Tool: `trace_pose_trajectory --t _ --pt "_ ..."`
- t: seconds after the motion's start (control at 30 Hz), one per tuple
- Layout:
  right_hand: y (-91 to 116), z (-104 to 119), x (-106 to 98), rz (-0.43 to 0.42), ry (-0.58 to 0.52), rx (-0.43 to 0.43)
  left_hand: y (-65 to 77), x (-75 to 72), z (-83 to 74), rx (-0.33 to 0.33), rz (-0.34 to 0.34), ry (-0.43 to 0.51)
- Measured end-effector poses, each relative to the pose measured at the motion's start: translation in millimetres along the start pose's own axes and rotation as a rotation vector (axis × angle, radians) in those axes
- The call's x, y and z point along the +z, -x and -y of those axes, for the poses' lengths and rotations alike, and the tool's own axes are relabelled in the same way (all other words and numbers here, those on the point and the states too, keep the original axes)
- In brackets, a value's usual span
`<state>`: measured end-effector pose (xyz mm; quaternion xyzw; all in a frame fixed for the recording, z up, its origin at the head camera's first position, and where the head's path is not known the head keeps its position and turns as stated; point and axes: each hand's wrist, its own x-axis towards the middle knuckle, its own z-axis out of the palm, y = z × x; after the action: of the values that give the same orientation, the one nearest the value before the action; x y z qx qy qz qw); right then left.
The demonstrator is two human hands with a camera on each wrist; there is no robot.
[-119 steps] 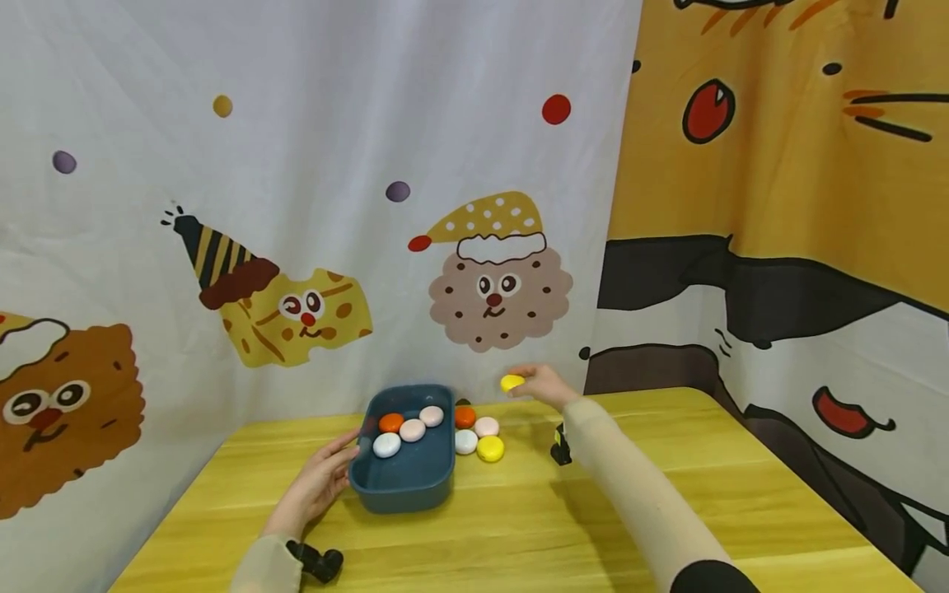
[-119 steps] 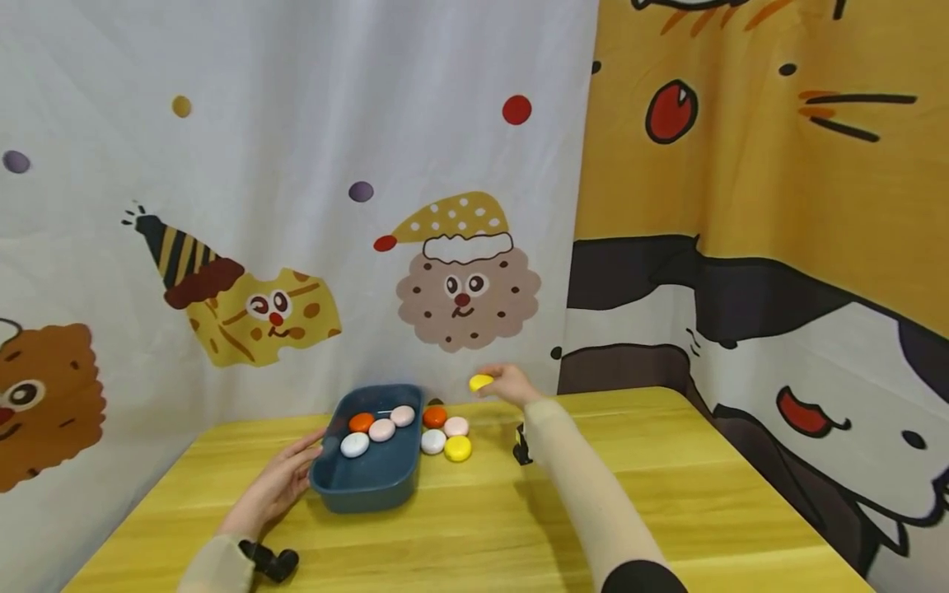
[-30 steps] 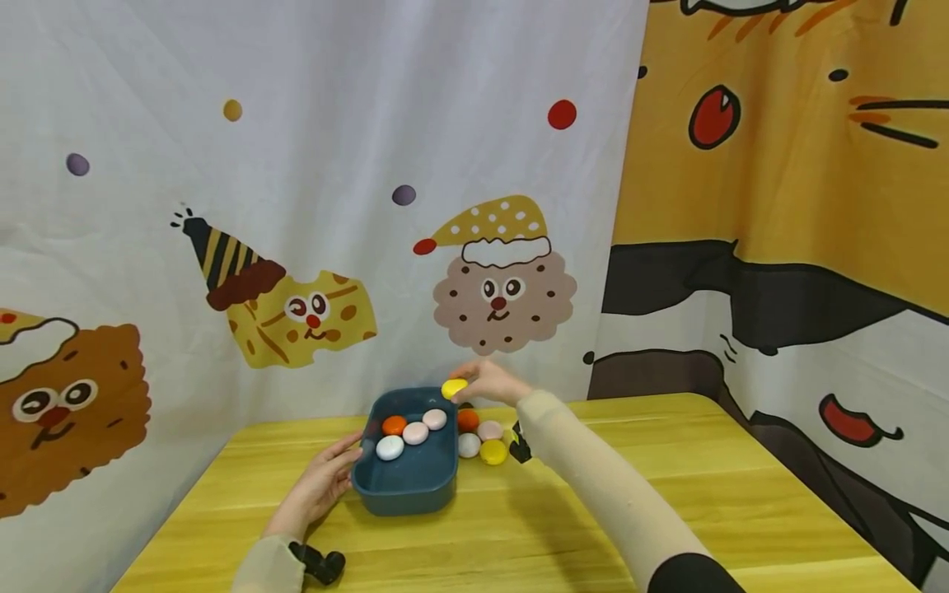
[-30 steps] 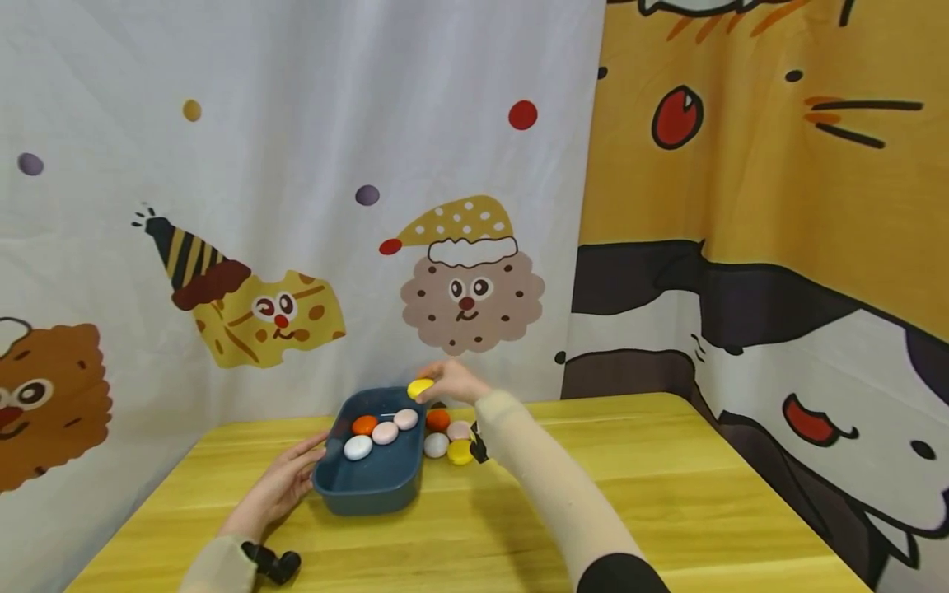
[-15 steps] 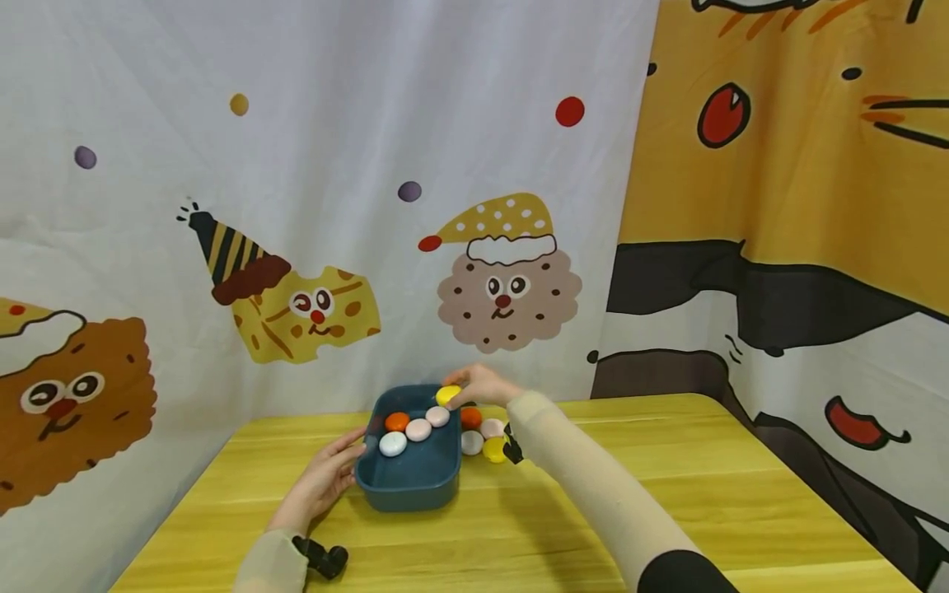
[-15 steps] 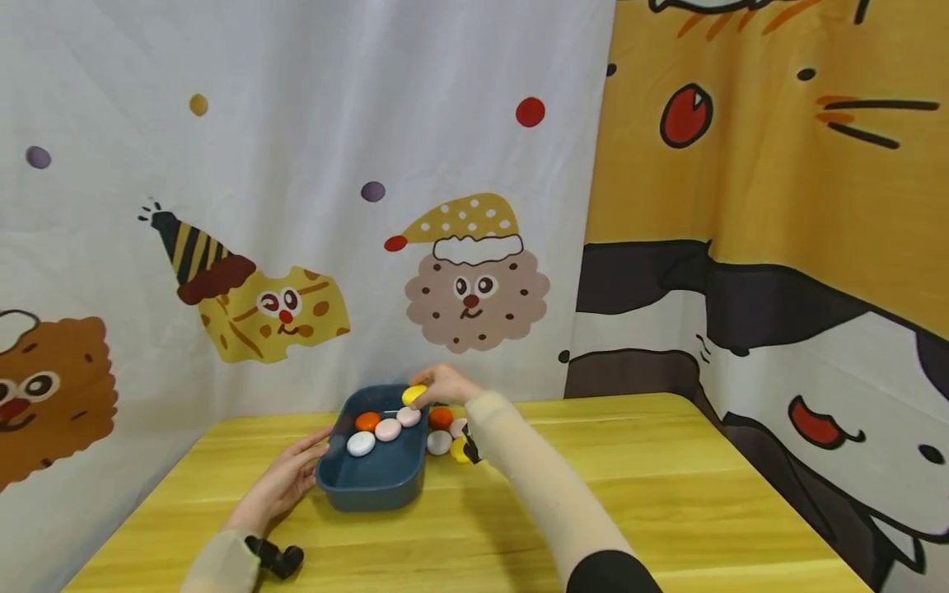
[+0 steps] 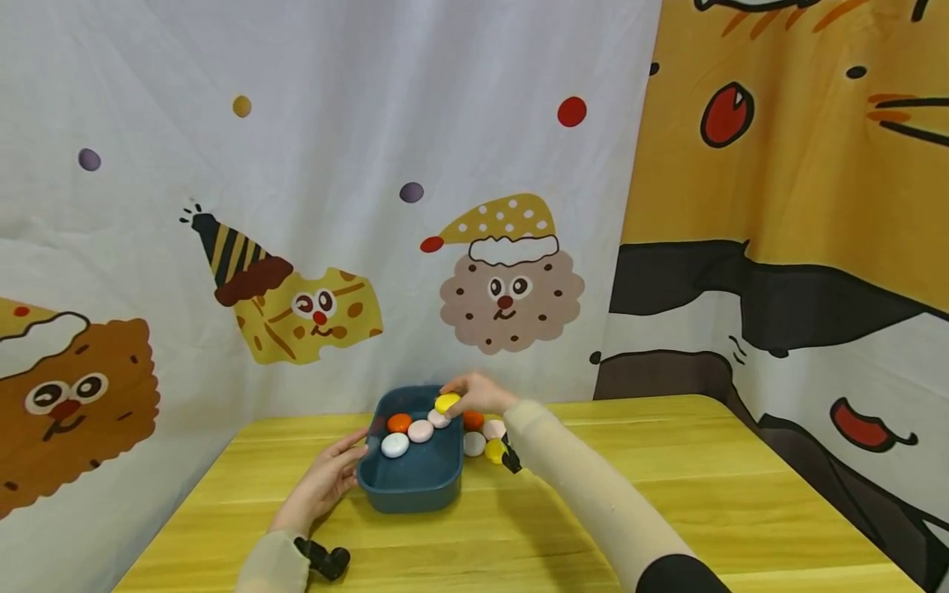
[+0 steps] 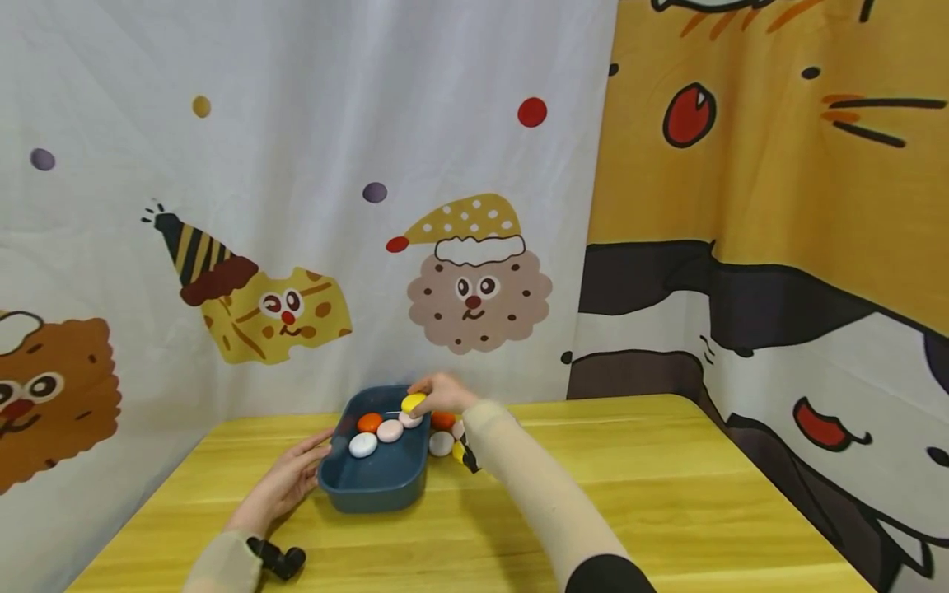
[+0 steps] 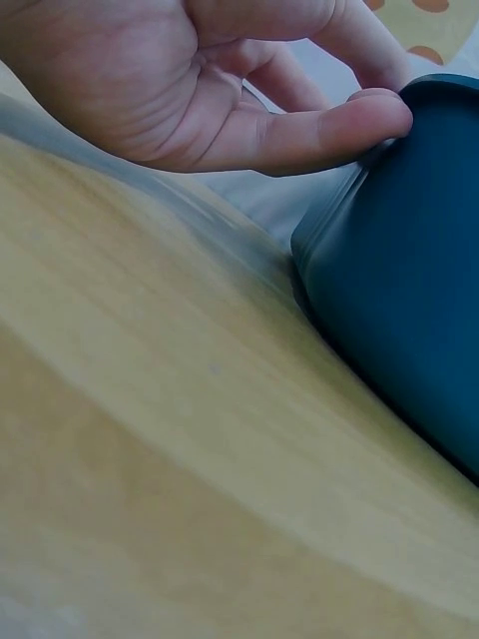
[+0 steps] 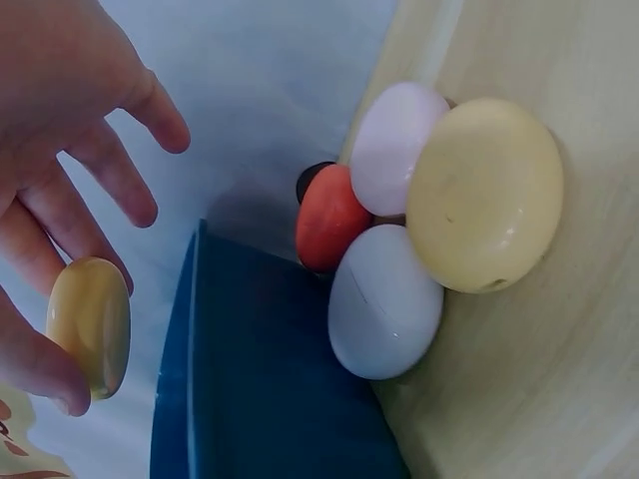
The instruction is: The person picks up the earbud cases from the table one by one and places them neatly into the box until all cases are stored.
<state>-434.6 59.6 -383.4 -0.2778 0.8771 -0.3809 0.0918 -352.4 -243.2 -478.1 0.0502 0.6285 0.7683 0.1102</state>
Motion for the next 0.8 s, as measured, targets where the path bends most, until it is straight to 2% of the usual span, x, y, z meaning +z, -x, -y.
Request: trace_pose_trajectory --t 0.57,0.8 --pt "-5.7 -1.6 3.8 -0.003 0.058 -0.024 -1.9 0.8 -3.5 -0.005 -0.034 -0.019" --pt "-5.2 1.6 2.8 0.027 0.067 -0.003 -1.1 1.1 -2.1 -0.006 -0.020 -0.006"
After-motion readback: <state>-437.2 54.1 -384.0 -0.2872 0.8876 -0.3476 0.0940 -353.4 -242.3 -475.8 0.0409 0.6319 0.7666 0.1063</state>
